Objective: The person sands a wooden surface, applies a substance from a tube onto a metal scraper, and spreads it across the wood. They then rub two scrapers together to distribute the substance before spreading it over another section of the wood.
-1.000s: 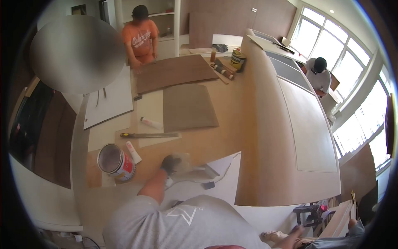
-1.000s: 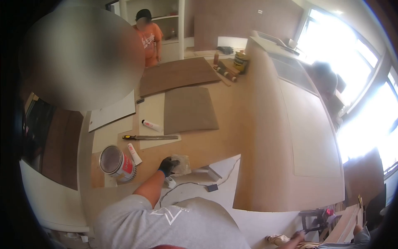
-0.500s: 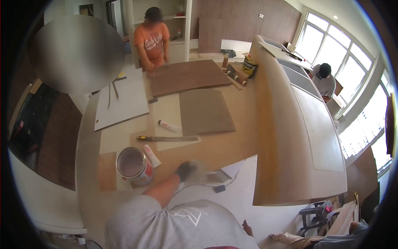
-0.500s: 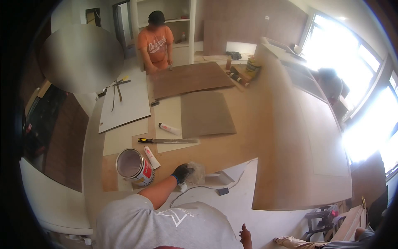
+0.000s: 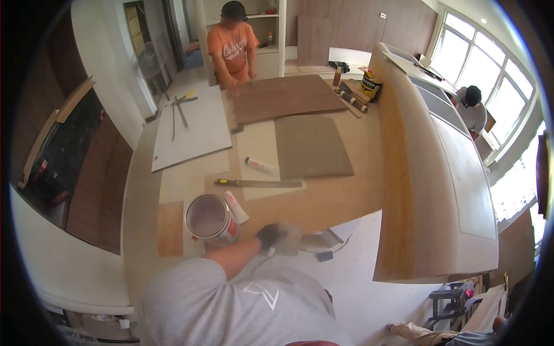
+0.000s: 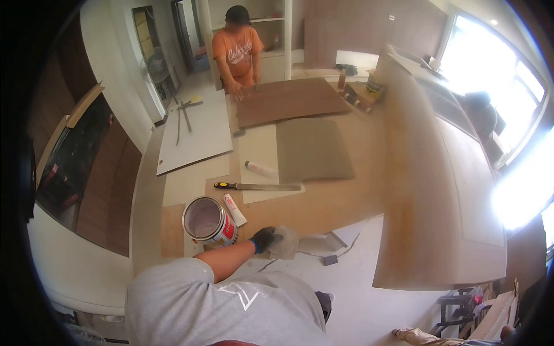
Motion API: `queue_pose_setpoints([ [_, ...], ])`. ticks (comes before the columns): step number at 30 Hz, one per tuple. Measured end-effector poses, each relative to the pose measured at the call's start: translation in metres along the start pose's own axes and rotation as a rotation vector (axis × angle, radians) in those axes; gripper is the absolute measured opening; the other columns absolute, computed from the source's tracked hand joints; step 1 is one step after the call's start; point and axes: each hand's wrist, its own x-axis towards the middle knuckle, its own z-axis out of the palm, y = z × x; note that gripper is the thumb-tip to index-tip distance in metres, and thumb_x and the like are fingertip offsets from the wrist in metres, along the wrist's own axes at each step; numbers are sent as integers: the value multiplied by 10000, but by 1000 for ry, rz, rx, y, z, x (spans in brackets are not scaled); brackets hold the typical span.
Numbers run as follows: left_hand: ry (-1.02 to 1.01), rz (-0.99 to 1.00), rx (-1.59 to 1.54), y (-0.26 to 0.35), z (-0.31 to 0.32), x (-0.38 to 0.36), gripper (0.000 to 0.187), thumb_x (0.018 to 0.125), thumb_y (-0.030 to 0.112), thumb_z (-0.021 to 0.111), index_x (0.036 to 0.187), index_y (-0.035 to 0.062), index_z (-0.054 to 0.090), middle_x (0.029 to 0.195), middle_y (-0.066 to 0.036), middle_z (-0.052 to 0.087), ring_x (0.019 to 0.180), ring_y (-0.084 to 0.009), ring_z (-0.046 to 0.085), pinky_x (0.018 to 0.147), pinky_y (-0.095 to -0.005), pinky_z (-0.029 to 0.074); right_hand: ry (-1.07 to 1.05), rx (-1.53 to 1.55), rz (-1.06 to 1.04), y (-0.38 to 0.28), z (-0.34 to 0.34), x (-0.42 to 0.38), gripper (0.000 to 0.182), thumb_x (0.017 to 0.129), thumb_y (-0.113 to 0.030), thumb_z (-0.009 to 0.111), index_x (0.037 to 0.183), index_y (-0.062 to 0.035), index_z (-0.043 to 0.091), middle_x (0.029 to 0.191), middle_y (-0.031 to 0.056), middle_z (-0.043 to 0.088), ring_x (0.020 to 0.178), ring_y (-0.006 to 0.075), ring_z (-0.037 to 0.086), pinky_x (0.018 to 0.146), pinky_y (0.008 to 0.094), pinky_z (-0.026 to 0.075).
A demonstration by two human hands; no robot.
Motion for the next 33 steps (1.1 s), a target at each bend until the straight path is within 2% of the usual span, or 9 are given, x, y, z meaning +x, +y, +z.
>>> queue_pose_setpoints([
  [8,-7,-108,-124,45,-2,-27,263,911,166,659,1128,19,679,1006,-92,703,890,-188,653,809,-344,519,15,80,44,6,0,-17,755,976,-656,480,1302,21,552,1206,232,655,1097,370,638,917,552,518],
  [11,-32,7,-187,-4,19,-7,287,916,188,660,1144,15,676,1020,-99,702,900,-199,654,819,-347,521,27,132,65,4,-7,-28,757,978,-655,475,1311,22,546,1208,234,653,1096,369,639,924,546,519],
  [14,-69,39,-255,5,34,-16,349,912,287,664,1126,13,687,1007,-130,709,903,-245,666,823,-383,522,29,196,56,-8,-16,-43,760,981,-654,470,1319,23,541,1211,237,651,1095,368,640,932,540,520],
  [20,-255,-38,-664,96,54,-36,313,915,178,717,1165,-1,659,1013,-63,691,882,-147,644,770,-308,526,-177,159,-260,-142,35,-35,668,1005,-574,494,1319,14,543,1178,205,663,1075,319,652,922,514,532],
  [23,-322,-7,-555,148,49,-48,343,900,223,712,1155,0,662,1032,-83,688,902,-175,646,807,-340,527,-458,201,-365,-217,95,-61,575,1025,-469,492,1354,2,520,1286,209,615,1177,335,610,972,506,511],
  [27,-261,93,-532,148,53,-47,358,898,272,711,1136,10,661,1024,-93,689,890,-170,643,777,-336,527,-671,307,-444,-233,134,-41,500,1030,-361,493,1356,17,502,1316,202,598,1220,343,587,975,518,514],
  [29,-202,185,-415,100,61,-25,371,894,304,707,1123,15,662,1016,-98,690,880,-171,643,756,-341,525,-686,272,-422,-242,140,-58,438,1028,-345,517,1284,8,548,1246,168,636,1148,300,624,950,483,534],
  [32,-150,60,-274,121,43,-61,379,887,340,699,1092,22,665,997,-108,693,853,-185,644,738,-355,520,-605,26,-571,-246,151,-76,318,1018,-283,559,1170,-9,611,1110,117,673,1029,240,658,877,417,563],
  [33,-131,61,-283,115,45,-61,383,882,345,702,1085,22,665,986,-103,691,841,-183,638,734,-356,518,-563,36,-502,-246,156,-71,300,1013,-270,570,1156,-11,617,1084,109,675,1003,232,661,860,404,566],
])
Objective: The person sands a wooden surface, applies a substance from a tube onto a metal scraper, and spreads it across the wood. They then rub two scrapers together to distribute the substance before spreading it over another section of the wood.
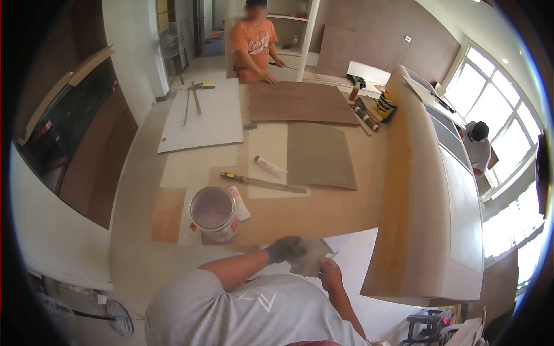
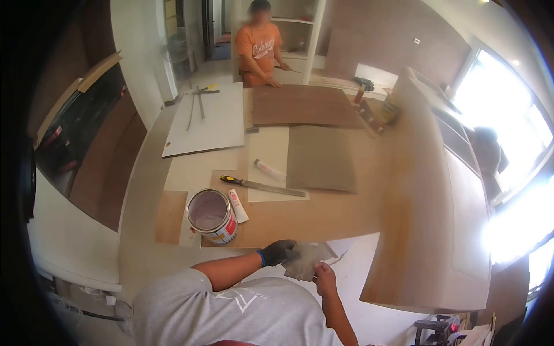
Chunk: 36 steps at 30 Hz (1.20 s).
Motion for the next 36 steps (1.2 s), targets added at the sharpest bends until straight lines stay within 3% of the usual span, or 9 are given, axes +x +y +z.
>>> queue_pose_setpoints([
  [10,50,81,-156,-47,-6,9,352,904,347,689,1051,28,669,922,-93,685,787,-185,624,701,-349,505,-49,-122,89,-3,-12,15,327,986,-248,591,1194,3,616,1076,90,678,980,213,646,819,388,555],
  [13,117,265,229,-21,-27,1,306,943,330,654,1051,44,662,910,-84,672,778,-180,608,707,-338,503,-118,-730,-253,-70,-40,51,453,974,-294,592,1318,0,580,1260,124,650,1130,278,623,992,406,485],
  [16,214,582,1056,-18,-60,0,214,951,258,619,1047,71,656,909,-103,673,811,-220,620,753,-360,520,-649,352,-536,-241,-42,34,674,951,-581,591,1487,-194,461,1511,165,471,1366,379,464,1031,636,440],
  [19,217,320,603,-31,-82,3,230,855,125,602,1068,91,683,953,-170,690,930,-368,637,827,-439,538,-1220,283,-997,-391,-11,-51,1040,791,-728,651,1593,-222,224,1623,233,200,1450,497,251,1023,716,411],
  [21,289,190,6,-82,-91,39,176,873,107,615,1041,100,668,895,-110,671,839,-286,633,728,-382,532,-1410,189,-1053,-438,9,-93,1271,656,-810,725,1612,-220,131,1645,269,78,1476,561,127,1045,739,381],
  [26,293,188,-335,-121,-107,46,147,901,76,671,1036,98,618,819,5,648,625,-115,621,513,-254,520,-1413,57,-1085,-460,56,-128,1280,725,-894,554,1605,-219,-86,1630,323,-14,1457,605,78,1039,790,322],
  [29,404,443,565,-140,-117,39,155,931,126,603,1078,86,631,880,-67,654,747,-209,621,635,-337,513,-1087,78,-976,-431,59,-92,1431,560,-843,757,1613,-132,98,1595,342,173,1417,584,280,998,708,445],
  [31,362,326,480,-123,-116,24,235,967,186,514,1119,70,650,975,-184,670,929,-358,627,824,-451,503,-1151,130,-904,-385,45,-43,1092,807,-672,708,1584,-77,224,1534,301,368,1385,496,418,996,668,468],
  [36,352,393,297,-169,-135,40,300,1005,258,464,1098,57,667,1008,-230,676,980,-413,628,895,-494,489,-739,171,-535,-236,15,8,849,832,-373,788,1506,-33,400,1486,241,465,1309,417,524,999,579,501],
])
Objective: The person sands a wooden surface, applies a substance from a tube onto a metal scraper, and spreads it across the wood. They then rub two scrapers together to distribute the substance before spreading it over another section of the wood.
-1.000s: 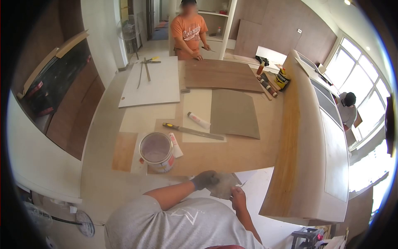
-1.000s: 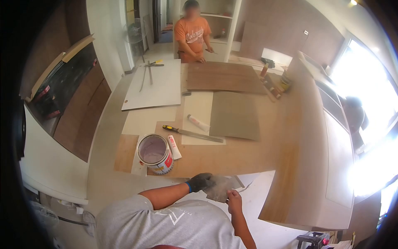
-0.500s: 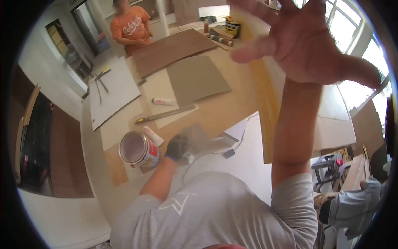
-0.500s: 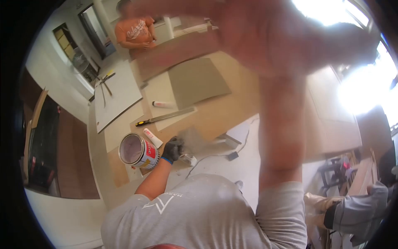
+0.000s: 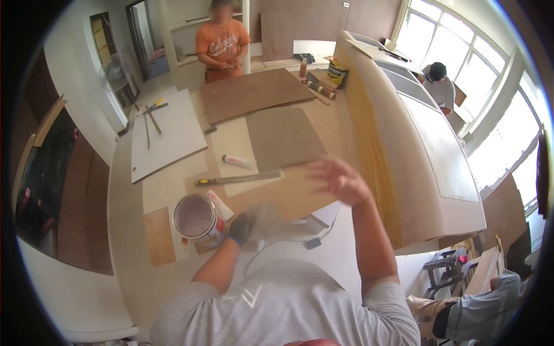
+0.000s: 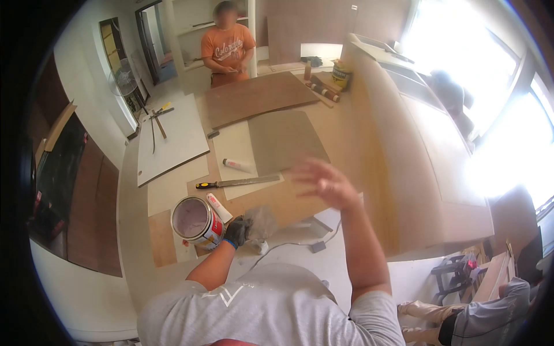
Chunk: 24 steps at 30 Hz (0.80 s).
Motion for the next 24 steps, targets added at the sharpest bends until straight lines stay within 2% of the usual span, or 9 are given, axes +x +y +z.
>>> queue_pose_setpoints([
  [3,15,-107,-38,-12,3,1,284,989,252,480,1076,62,673,1013,-223,681,988,-403,629,905,-493,485,224,-138,268,75,-27,-55,711,897,-306,729,1477,-23,430,1467,178,502,1303,347,533,994,534,515],
  [6,-11,-30,-49,-6,5,-5,256,954,225,507,1096,80,664,1041,-204,682,1008,-381,630,911,-483,488,509,-270,655,148,-43,-122,641,878,-258,738,1431,-46,493,1312,108,581,1211,275,556,938,503,545],
  [8,23,134,65,-10,8,-5,187,912,145,619,1083,74,646,951,-101,685,783,-225,636,690,-358,516,559,-320,918,192,-46,-172,644,879,-302,744,1432,-74,505,1329,107,589,1193,290,558,921,518,541],
  [9,47,214,124,-11,10,-5,192,891,105,676,1076,70,638,906,-50,687,671,-147,639,579,-295,530,557,-394,1009,215,-46,-201,734,830,-461,780,1439,-134,532,1284,108,634,1203,284,559,887,479,541],
  [10,-2,214,232,10,1,-8,192,891,113,678,1074,68,639,898,-50,687,658,-145,634,572,-292,525,542,-474,1100,228,-39,-220,704,837,-467,775,1414,-124,560,1238,103,661,1148,267,598,866,458,554],
  [14,-24,297,198,-15,6,-4,220,893,117,670,1099,41,649,883,-58,695,673,-161,657,593,-315,550,263,-631,1041,266,-27,-285,554,878,-446,744,1296,-93,653,1129,78,699,1034,205,642,818,400,551],
  [21,-42,-506,-551,20,4,2,226,888,67,650,1109,27,668,885,-57,700,719,-169,679,622,-345,571,284,-676,1181,267,-19,-294,554,881,-448,742,1293,-90,651,1127,78,698,1037,203,640,822,398,549],
  [23,-173,-117,-225,-41,11,0,312,831,203,708,1112,68,678,1061,-152,664,961,-309,644,815,-386,531,291,-678,1187,265,-17,-291,553,881,-449,741,1292,-89,650,1126,78,697,1038,202,640,823,398,549],
  [24,-196,-117,-203,-49,11,2,380,783,232,741,1127,83,676,1106,-173,656,1028,-343,633,874,-399,517,299,-683,1191,260,-12,-287,553,882,-449,741,1292,-89,650,1126,77,697,1038,202,640,824,398,548],
])
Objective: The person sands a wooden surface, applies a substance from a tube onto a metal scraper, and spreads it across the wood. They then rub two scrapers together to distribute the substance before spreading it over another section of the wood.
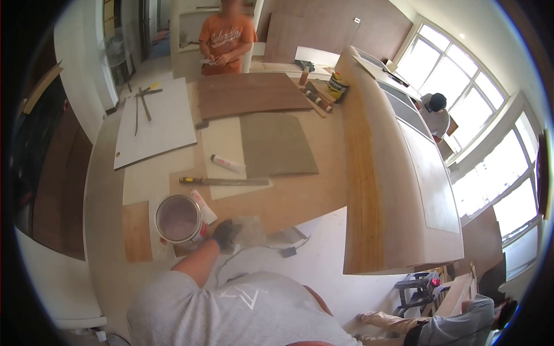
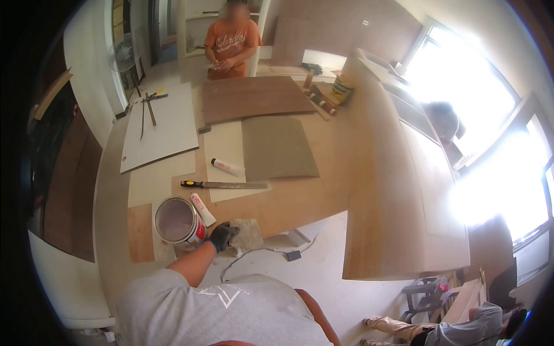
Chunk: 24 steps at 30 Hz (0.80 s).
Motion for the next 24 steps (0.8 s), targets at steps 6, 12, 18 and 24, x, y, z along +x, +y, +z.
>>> queue_pose_setpoints([
  [6,-63,-137,32,-7,-5,1,794,499,211,877,1254,151,636,1167,-166,654,1156,-371,599,1012,-442,469,21,-1,9,-9,3,3,553,884,-451,739,1289,-86,648,1124,77,696,1041,200,639,827,396,547],
  [12,-69,-135,-233,4,0,-2,752,546,176,850,1269,157,644,1225,-162,654,1178,-366,594,1007,-451,465,33,-6,8,-17,7,3,552,885,-453,738,1286,-84,646,1123,77,695,1043,198,638,831,395,545],
  [18,140,-510,-541,154,6,-23,369,832,179,695,1172,37,677,1065,-117,707,924,-238,693,797,-355,557,50,2,2,-24,10,0,552,887,-455,736,1284,-81,644,1121,77,694,1046,196,637,834,394,543],
  [24,149,-439,-521,147,8,-22,333,886,218,654,1124,-13,682,983,-95,710,805,-170,684,687,-324,553,71,22,-16,-32,12,1,552,889,-457,734,1281,-79,643,1119,77,692,1048,194,636,837,392,542],
])
